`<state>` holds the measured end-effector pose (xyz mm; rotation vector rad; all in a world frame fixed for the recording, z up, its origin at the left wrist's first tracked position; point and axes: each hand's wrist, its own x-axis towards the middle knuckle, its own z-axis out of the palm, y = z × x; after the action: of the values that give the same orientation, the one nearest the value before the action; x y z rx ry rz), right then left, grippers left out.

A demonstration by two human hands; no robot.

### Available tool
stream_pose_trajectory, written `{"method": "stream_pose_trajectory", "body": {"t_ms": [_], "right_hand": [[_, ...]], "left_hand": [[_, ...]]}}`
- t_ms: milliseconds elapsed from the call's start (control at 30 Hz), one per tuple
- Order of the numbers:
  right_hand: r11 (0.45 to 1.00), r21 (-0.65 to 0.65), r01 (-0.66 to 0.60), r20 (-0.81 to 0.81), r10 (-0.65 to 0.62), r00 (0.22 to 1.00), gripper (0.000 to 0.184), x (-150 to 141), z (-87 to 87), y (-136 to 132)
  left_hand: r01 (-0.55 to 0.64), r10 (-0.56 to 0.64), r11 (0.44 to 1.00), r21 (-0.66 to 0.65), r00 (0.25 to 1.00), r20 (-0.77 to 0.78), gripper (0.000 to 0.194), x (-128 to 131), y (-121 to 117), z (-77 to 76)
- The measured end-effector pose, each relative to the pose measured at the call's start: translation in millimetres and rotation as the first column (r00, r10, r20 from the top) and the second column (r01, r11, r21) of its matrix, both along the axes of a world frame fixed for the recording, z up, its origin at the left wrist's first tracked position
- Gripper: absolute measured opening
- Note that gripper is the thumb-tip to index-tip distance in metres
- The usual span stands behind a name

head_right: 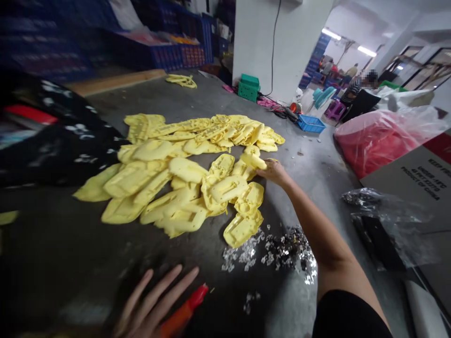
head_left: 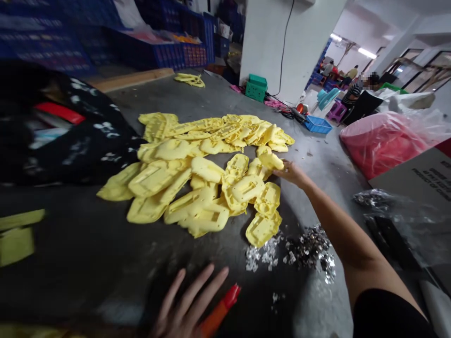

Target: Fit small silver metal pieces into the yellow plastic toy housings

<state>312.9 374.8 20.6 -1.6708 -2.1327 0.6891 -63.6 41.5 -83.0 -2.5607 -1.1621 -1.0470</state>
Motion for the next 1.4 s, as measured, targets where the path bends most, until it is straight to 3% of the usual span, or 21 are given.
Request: {"method": "stream_pose_trajectory", "body": {"t_ms": [100,167,233,267,333,400,433,467,533,600,667,767,833,967,1033,1100,1167,1233,1267,1333,1400], "right_hand": [[0.996,-0.022,-0.082,-0.21,0.076,0.975,0.05,-21,33.2,-44],[0.988,-0.058,-0.141,-0.33,0.115,0.937,0.064,-36,54.5,-81],[0.972,-0.105,-0.211,-0.425,0.148,0.893,0.067,-53,70.6,-125],[0.96,-0.133,-0.246,-0.464,0.159,0.871,0.067,-61,76.1,-149],[0.925,-0.205,-0.32,-0.523,0.173,0.835,0.063,-78,82.2,-196],[0.868,-0.295,-0.4,-0.558,0.183,0.809,0.057,-93,83.0,-239],[0.834,-0.339,-0.435,-0.57,0.186,0.8,0.053,-99,81.9,-258],[0.798,-0.38,-0.467,-0.578,0.189,0.794,0.049,-106,79.8,-276],[0.739,-0.436,-0.514,-0.609,0.178,0.773,0.04,-116,73.5,-308],[0.734,-0.431,-0.525,-0.684,0.113,0.72,0.034,-123,64.9,-337],[0.795,-0.376,-0.476,-0.775,0.012,0.632,0.034,-129,54.2,-366],[0.921,-0.28,-0.273,-0.845,-0.101,0.525,0.039,-136,34.6,-402],[0.962,-0.24,-0.131,-0.849,-0.142,0.509,0.035,-141,20.9,-417],[0.98,-0.2,-0.016,-0.855,-0.167,0.491,0.039,-145,3.0,-428],[0.981,-0.196,-0.001,-0.863,-0.172,0.475,0.039,-142,0.6,-431],[0.977,-0.209,-0.035,-0.859,-0.166,0.484,0.038,-137,0.8,-437],[0.952,-0.248,-0.178,-0.833,-0.116,0.541,0.039,-130,2.1,-444],[0.894,-0.298,-0.334,-0.799,-0.043,0.599,0.041,-124,3.5,-448],[0.868,-0.32,-0.38,-0.787,-0.02,0.617,0.041,-122,4.3,-448],[0.859,-0.324,-0.396,-0.758,0.015,0.652,0.041,-118,5.9,-444],[0.879,-0.278,-0.387,-0.701,0.09,0.707,0.038,-116,7.3,-437]], "left_hand": [[0.088,-0.085,0.996,-0.034,0.994,0.074,0.041,2,6,13.3],[0.187,-0.161,0.97,-0.154,0.973,0.167,0.055,0,9,21.5],[0.272,-0.14,0.913,-0.304,0.909,0.393,0.064,-3,11,33.8],[0.312,-0.07,0.882,-0.353,0.827,0.557,0.061,-4,13,42.5],[0.491,0.094,0.745,-0.452,0.594,0.799,0.056,-6,16,65.1],[0.697,0.194,0.576,-0.427,0.391,0.9,0.063,-6,17,90.8],[0.767,0.21,0.519,-0.378,0.315,0.926,0.065,-6,17,102.8],[0.815,0.206,0.471,-0.337,0.27,0.941,0.069,-6,15,113.0],[0.85,0.211,0.395,-0.35,0.287,0.934,0.072,-4,8,126.9],[0.839,0.243,0.388,-0.382,0.307,0.92,0.067,-3,-5,131.9],[0.809,0.295,0.435,-0.395,0.286,0.912,0.063,-2,-19,130.8],[0.771,0.347,0.505,-0.387,0.229,0.91,0.063,-1,-38,124.8],[0.763,0.358,0.519,-0.385,0.215,0.909,0.063,0,-48,121.3],[0.737,0.377,0.524,-0.427,0.248,0.892,0.065,-3,-62,119.5],[0.759,0.392,0.476,-0.444,0.269,0.88,0.065,-9,-65,120.8],[0.828,0.416,0.322,-0.458,0.311,0.855,0.067,-17,-66,121.2],[0.882,0.427,0.059,-0.468,0.402,0.81,0.077,-25,-66,118.2],[0.85,0.394,-0.209,-0.484,0.526,0.753,0.086,-31,-63,110.4],[0.809,0.364,-0.313,-0.497,0.586,0.724,0.087,-31,-61,105.3],[0.719,0.291,-0.466,-0.516,0.675,0.678,0.082,-28,-55,95.2],[0.659,0.243,-0.556,-0.506,0.712,0.659,0.077,-22,-47,88.6]]}}
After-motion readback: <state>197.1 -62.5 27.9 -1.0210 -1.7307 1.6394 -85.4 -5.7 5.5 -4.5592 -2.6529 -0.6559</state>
